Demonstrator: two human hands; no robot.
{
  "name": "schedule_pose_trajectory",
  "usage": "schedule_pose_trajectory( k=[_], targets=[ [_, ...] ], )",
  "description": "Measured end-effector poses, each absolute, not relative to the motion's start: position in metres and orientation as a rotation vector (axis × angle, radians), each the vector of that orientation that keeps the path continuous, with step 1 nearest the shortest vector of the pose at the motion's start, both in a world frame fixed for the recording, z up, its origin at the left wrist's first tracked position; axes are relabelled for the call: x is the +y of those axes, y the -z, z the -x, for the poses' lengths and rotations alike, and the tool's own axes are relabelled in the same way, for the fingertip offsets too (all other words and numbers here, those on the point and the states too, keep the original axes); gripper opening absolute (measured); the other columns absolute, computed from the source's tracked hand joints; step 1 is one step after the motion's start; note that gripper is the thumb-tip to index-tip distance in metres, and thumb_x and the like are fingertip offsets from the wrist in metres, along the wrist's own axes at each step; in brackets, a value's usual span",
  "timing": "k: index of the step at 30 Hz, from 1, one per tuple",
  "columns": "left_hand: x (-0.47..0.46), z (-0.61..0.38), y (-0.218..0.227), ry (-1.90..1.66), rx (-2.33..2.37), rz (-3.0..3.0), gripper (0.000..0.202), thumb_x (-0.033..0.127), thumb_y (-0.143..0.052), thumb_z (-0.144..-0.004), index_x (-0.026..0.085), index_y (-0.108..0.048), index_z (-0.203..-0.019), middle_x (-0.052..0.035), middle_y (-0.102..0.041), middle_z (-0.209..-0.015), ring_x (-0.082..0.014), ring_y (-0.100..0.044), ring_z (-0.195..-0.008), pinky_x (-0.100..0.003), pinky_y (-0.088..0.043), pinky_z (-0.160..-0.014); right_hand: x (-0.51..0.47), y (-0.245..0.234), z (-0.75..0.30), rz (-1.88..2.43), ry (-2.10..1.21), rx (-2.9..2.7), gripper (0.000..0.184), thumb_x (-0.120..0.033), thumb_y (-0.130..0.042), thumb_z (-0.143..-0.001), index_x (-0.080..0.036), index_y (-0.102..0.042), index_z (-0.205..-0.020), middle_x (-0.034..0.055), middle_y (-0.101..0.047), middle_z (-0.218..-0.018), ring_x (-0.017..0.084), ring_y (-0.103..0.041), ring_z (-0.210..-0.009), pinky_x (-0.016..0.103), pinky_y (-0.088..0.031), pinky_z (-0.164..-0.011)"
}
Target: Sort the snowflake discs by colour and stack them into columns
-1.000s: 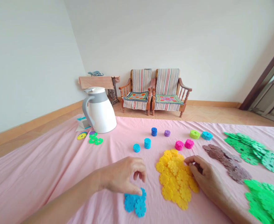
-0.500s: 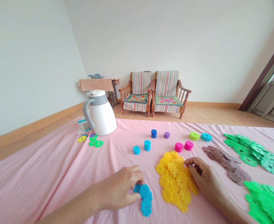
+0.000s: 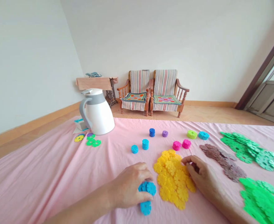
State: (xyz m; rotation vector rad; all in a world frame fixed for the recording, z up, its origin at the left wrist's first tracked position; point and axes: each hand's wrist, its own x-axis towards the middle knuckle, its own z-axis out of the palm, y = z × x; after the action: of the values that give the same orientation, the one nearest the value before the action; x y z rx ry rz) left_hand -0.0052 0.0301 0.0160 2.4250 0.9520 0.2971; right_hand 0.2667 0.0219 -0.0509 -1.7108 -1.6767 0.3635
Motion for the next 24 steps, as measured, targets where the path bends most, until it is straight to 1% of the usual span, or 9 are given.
schedule_pose_trajectory(
  k=[4,8,10,13,15,16,20,24],
  targets=[
    [0.027,0.0,-0.007,-0.344,0.954,-2.421,0.018,0.02,-0.072,-0.066,0.02,-0.065,-0.083,0.0004,-0.056,-0.08,-0.0148,-0.054,-0.077,-0.023,-0.043,-0.069,0.021,0.048,-0.266,1.748,-0.328,-1.677,0.023,-0.024,-0.037,-0.077,-0.02,-0.059,-0.082,-0.0025,-0.053,-0.054,0.013,-0.044,-0.046,0.025,-0.03,-0.045],
    [0.025,0.0,-0.007,-0.402,0.973,-2.395,0.018,0.017,-0.07,-0.063,0.02,-0.064,-0.08,0.001,-0.057,-0.078,-0.0139,-0.053,-0.074,-0.022,-0.043,-0.066,0.021,0.051,-0.267,1.729,-0.302,-1.688,0.023,-0.024,-0.038,-0.077,-0.02,-0.059,-0.082,-0.0045,-0.046,-0.049,0.013,-0.042,-0.044,0.025,-0.028,-0.044],
    [0.032,0.003,-0.01,-0.471,1.01,-2.374,0.02,0.016,-0.069,-0.063,0.019,-0.064,-0.081,0.0009,-0.058,-0.079,-0.0141,-0.054,-0.074,-0.022,-0.043,-0.067,0.021,0.053,-0.268,1.725,-0.296,-1.698,0.022,-0.024,-0.038,-0.077,-0.021,-0.06,-0.082,-0.0048,-0.045,-0.048,0.013,-0.042,-0.044,0.024,-0.028,-0.044],
    [0.057,0.012,-0.017,-0.668,1.149,-2.346,0.018,0.017,-0.066,-0.066,0.018,-0.064,-0.084,-0.0006,-0.059,-0.08,-0.0151,-0.055,-0.076,-0.024,-0.044,-0.071,0.022,0.056,-0.269,1.731,-0.312,-1.697,0.023,-0.024,-0.038,-0.078,-0.021,-0.06,-0.084,-0.0042,-0.048,-0.05,0.014,-0.044,-0.045,0.024,-0.029,-0.045],
    [0.08,0.02,-0.02,-0.788,1.243,-2.32,0.019,0.019,-0.064,-0.068,0.018,-0.064,-0.087,-0.0015,-0.061,-0.085,-0.0144,-0.055,-0.074,-0.024,-0.044,-0.07,0.023,0.058,-0.271,1.731,-0.331,-1.691,0.023,-0.024,-0.038,-0.079,-0.021,-0.06,-0.086,-0.0034,-0.051,-0.053,0.014,-0.045,-0.046,0.024,-0.031,-0.046],
    [0.091,0.025,-0.021,-0.81,1.302,-2.306,0.018,0.02,-0.064,-0.068,0.018,-0.064,-0.086,-0.0014,-0.061,-0.084,-0.0144,-0.056,-0.072,-0.025,-0.044,-0.068,0.023,0.059,-0.271,1.734,-0.336,-1.692,0.023,-0.025,-0.038,-0.079,-0.021,-0.06,-0.086,-0.0034,-0.051,-0.054,0.014,-0.045,-0.046,0.025,-0.031,-0.046],
    [0.117,0.039,-0.017,-0.792,1.381,-2.29,0.02,0.027,-0.067,-0.068,0.017,-0.066,-0.085,-0.0012,-0.061,-0.08,-0.0145,-0.056,-0.069,-0.025,-0.044,-0.065,0.025,0.057,-0.272,1.748,-0.32,-1.717,0.023,-0.026,-0.039,-0.078,-0.021,-0.061,-0.084,-0.0041,-0.049,-0.051,0.014,-0.045,-0.045,0.025,-0.031,-0.046],
    [0.116,0.041,-0.008,-0.773,1.366,-2.325,0.019,0.027,-0.067,-0.068,0.019,-0.067,-0.085,-0.0005,-0.06,-0.08,-0.0147,-0.057,-0.07,-0.024,-0.044,-0.065,0.025,0.054,-0.269,1.732,-0.347,-1.705,0.025,-0.025,-0.038,-0.076,-0.021,-0.062,-0.082,-0.0023,-0.054,-0.055,0.013,-0.046,-0.045,0.025,-0.031,-0.045]
  ],
)
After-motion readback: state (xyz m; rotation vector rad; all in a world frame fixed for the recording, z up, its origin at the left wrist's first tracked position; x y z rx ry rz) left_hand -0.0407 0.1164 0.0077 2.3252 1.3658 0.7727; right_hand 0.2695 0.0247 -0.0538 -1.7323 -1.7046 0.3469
